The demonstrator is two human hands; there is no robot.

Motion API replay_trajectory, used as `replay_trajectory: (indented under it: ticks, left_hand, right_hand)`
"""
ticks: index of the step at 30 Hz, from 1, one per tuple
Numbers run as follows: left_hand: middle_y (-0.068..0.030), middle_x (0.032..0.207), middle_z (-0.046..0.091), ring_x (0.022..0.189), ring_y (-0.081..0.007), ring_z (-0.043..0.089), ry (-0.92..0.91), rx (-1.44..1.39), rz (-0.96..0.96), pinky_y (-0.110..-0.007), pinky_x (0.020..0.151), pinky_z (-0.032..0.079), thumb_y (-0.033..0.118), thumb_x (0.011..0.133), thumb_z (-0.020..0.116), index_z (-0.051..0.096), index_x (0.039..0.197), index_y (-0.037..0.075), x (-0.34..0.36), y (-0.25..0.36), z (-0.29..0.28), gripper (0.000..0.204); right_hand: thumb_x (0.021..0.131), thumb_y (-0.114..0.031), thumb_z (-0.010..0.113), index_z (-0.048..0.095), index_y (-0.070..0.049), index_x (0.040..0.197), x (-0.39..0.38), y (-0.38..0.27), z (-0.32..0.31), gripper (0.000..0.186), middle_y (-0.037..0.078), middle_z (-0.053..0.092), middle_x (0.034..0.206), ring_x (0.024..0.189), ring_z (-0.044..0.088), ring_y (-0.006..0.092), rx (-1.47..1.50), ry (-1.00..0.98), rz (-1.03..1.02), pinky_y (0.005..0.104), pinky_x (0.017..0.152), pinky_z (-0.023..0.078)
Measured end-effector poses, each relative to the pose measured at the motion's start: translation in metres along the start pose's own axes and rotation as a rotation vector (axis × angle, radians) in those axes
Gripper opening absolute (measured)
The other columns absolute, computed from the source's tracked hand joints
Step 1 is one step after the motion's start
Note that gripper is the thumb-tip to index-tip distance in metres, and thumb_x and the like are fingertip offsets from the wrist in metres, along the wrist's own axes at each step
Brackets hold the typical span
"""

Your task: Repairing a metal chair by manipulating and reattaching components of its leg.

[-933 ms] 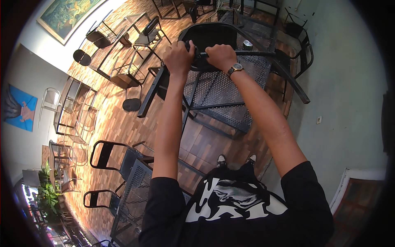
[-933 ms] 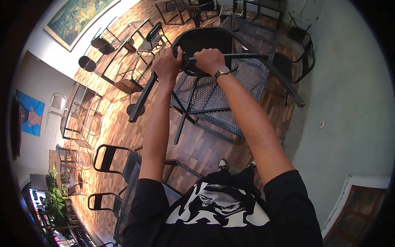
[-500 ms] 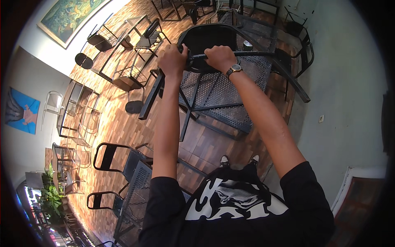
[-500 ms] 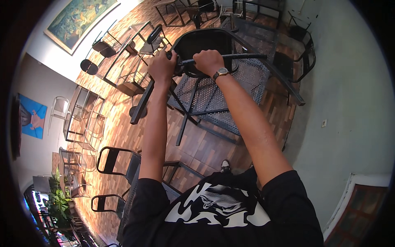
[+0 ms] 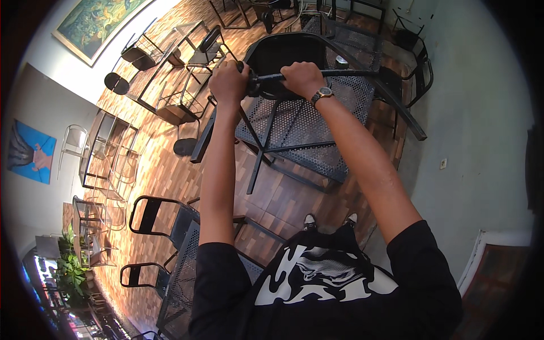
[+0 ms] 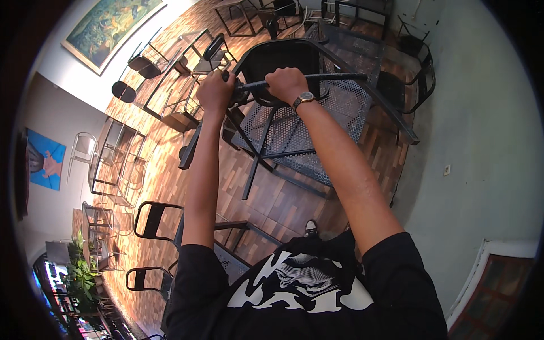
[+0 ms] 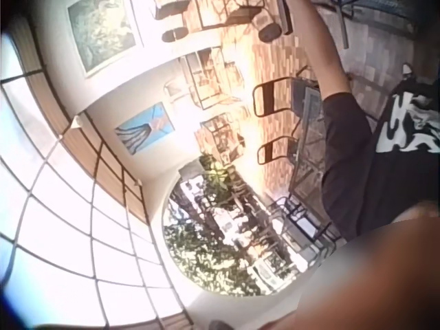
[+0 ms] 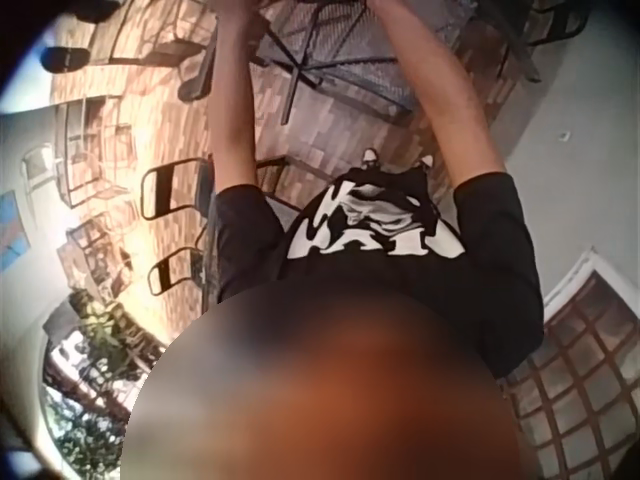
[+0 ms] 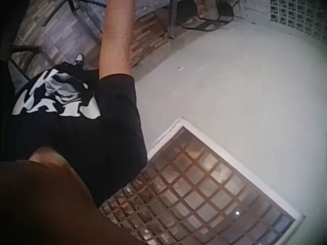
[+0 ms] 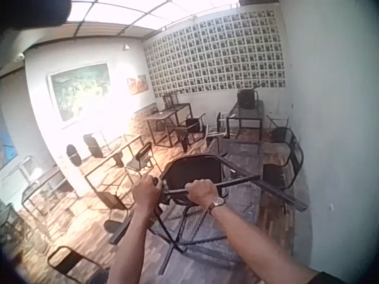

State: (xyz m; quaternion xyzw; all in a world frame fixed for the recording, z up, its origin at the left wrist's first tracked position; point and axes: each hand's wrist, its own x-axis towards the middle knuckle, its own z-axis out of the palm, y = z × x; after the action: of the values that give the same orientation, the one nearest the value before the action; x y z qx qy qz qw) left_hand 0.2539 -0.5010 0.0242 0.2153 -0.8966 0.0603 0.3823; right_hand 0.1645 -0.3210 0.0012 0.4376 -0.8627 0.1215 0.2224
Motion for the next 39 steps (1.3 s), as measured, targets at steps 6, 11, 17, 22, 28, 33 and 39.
replay_trajectory:
  ticks: [6, 11, 17, 22, 28, 33, 39]
  left_hand:
    - [-0.0089, 0.082, 0.068, 0.077, -0.0308, 0.067, 0.031, 0.019, -0.035, -0.042, 0.065, 0.054, 0.042, 0.081, 0.066, 0.067, 0.077, 0.007, -0.006, 0.012, 0.001, 0.036]
    - [-0.0101, 0.084, 0.068, 0.074, -0.0328, 0.067, 0.036, -0.069, 0.06, -0.045, 0.064, 0.053, 0.042, 0.085, 0.06, 0.067, 0.08, 0.006, -0.005, 0.032, 0.007, 0.037]
    - [-0.0106, 0.084, 0.068, 0.076, -0.0326, 0.067, -0.029, -0.02, 0.049, -0.045, 0.065, 0.053, 0.043, 0.085, 0.06, 0.068, 0.082, 0.007, 0.0, 0.001, 0.004, 0.037]
    - [-0.0079, 0.084, 0.067, 0.077, -0.0297, 0.067, 0.0, 0.031, 0.05, -0.042, 0.063, 0.053, 0.041, 0.082, 0.066, 0.068, 0.081, 0.007, -0.002, 0.003, 0.004, 0.034]
    - [-0.0079, 0.084, 0.067, 0.079, -0.0303, 0.066, 0.023, -0.074, 0.042, -0.042, 0.066, 0.053, 0.039, 0.083, 0.065, 0.068, 0.08, 0.007, -0.008, 0.047, 0.008, 0.032]
    - [-0.0084, 0.084, 0.068, 0.078, -0.0304, 0.067, -0.041, -0.132, 0.076, -0.042, 0.066, 0.053, 0.04, 0.085, 0.063, 0.067, 0.079, 0.008, -0.005, 0.052, 0.007, 0.033]
    - [-0.009, 0.082, 0.067, 0.075, -0.0307, 0.066, 0.052, -0.139, 0.07, -0.044, 0.066, 0.051, 0.038, 0.085, 0.064, 0.065, 0.077, 0.007, -0.006, 0.027, 0.008, 0.031]
  right_hand:
    - [0.078, -0.03, 0.069, 0.073, -0.014, 0.076, -0.001, -0.003, 0.003, 0.017, 0.01, 0.07, 0.074, 0.071, 0.071, 0.0286, 0.016, -0.011, 0.02, 0.0395, 0.061, 0.056]
    - [0.077, -0.029, 0.069, 0.073, -0.015, 0.076, -0.001, 0.0, 0.005, 0.015, 0.01, 0.07, 0.073, 0.07, 0.071, 0.0287, 0.024, 0.028, -0.01, 0.0399, 0.06, 0.056]
    - [0.078, -0.032, 0.07, 0.073, -0.014, 0.076, 0.001, 0.0, 0.004, 0.018, 0.009, 0.07, 0.073, 0.07, 0.071, 0.0283, 0.015, 0.012, -0.008, 0.0397, 0.06, 0.056]
    - [0.078, -0.033, 0.07, 0.073, -0.014, 0.074, 0.0, -0.001, 0.006, 0.019, 0.009, 0.07, 0.072, 0.069, 0.071, 0.0282, 0.018, 0.019, 0.011, 0.0397, 0.059, 0.056]
    - [0.078, -0.027, 0.067, 0.072, -0.014, 0.072, 0.0, 0.001, 0.007, 0.014, 0.009, 0.07, 0.071, 0.069, 0.071, 0.0282, 0.014, 0.037, 0.014, 0.0392, 0.06, 0.056]
    - [0.077, -0.022, 0.065, 0.072, -0.015, 0.073, -0.001, 0.001, 0.006, 0.011, 0.01, 0.07, 0.073, 0.07, 0.071, 0.0281, 0.012, 0.046, -0.011, 0.0392, 0.061, 0.056]
    - [0.077, -0.026, 0.068, 0.073, -0.015, 0.075, 0.0, 0.002, 0.006, 0.013, 0.01, 0.07, 0.074, 0.071, 0.071, 0.0281, 0.024, 0.015, -0.014, 0.0394, 0.062, 0.057]
